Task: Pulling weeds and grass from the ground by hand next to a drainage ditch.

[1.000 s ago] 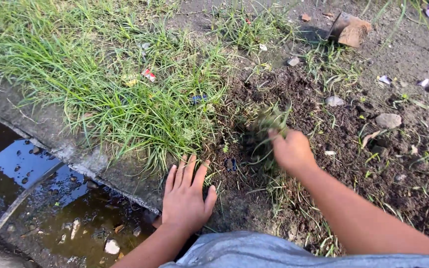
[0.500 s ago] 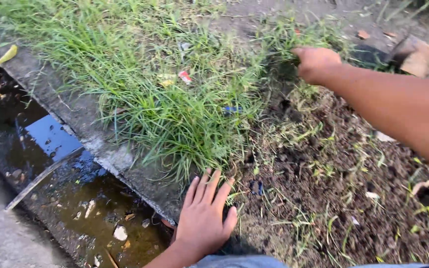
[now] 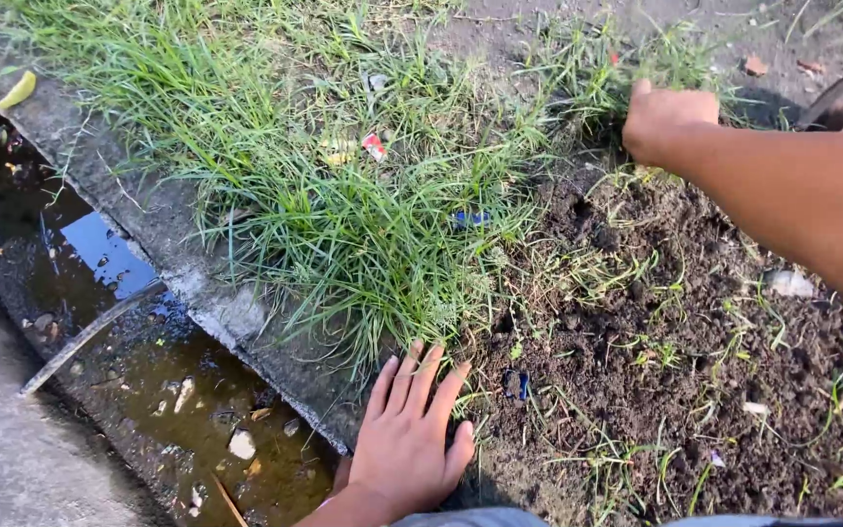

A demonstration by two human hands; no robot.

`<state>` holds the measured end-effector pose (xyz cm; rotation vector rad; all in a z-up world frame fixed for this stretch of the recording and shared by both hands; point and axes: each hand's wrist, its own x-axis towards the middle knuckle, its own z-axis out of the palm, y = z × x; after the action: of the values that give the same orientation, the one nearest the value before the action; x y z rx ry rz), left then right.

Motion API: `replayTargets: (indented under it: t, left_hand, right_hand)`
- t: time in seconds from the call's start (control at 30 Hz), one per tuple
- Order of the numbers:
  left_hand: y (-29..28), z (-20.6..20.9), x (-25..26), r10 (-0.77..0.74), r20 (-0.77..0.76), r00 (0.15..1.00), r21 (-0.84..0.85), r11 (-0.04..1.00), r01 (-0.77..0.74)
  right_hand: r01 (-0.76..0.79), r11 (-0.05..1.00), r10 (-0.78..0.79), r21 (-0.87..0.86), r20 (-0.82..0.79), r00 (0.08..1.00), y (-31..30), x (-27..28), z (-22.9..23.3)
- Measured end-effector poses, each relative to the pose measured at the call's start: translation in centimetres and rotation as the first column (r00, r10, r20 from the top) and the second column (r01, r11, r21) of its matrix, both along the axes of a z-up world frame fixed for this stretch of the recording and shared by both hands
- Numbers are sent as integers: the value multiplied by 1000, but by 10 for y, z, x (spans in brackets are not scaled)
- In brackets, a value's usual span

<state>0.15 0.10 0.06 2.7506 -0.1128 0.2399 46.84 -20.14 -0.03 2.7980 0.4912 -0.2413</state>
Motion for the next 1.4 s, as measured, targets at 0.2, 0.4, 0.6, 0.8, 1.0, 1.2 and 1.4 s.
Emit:
replayTargets:
  t: [0.2, 0.4, 0.6, 0.8, 1.0, 1.2, 1.4]
  left_hand:
    - [-1, 1, 2, 8, 0, 1000, 11, 1000, -8]
    - [-2, -3, 1, 18, -15, 1000, 19, 1000, -17]
    - [0, -4, 0, -27, -17, 999, -3, 1000, 27]
    - [-4, -1, 0, -22, 54, 998, 53, 998, 19]
    - [-7, 2, -3, 9, 15, 1000, 85, 996, -10]
    - [-2, 2, -3, -2, -11, 1000, 71, 997, 3]
    - [-1, -5, 0, -11, -68, 998, 63, 998, 15]
  right_hand:
    - [154, 987, -160, -51, -142, 977, 5, 12, 2]
    - [149, 981, -133, 126, -126, 983, -7, 19, -18]
    - [68, 955, -83, 288, 38, 996, -38, -23, 3]
    - [27, 310, -485, 950, 134, 864, -122, -135, 42]
    - [319, 467, -533, 825, -25, 846, -138, -206, -9]
    - [427, 600, -531, 676, -62, 845, -85, -173, -16]
    - [155, 783, -155, 602, -52, 986, -10, -76, -23]
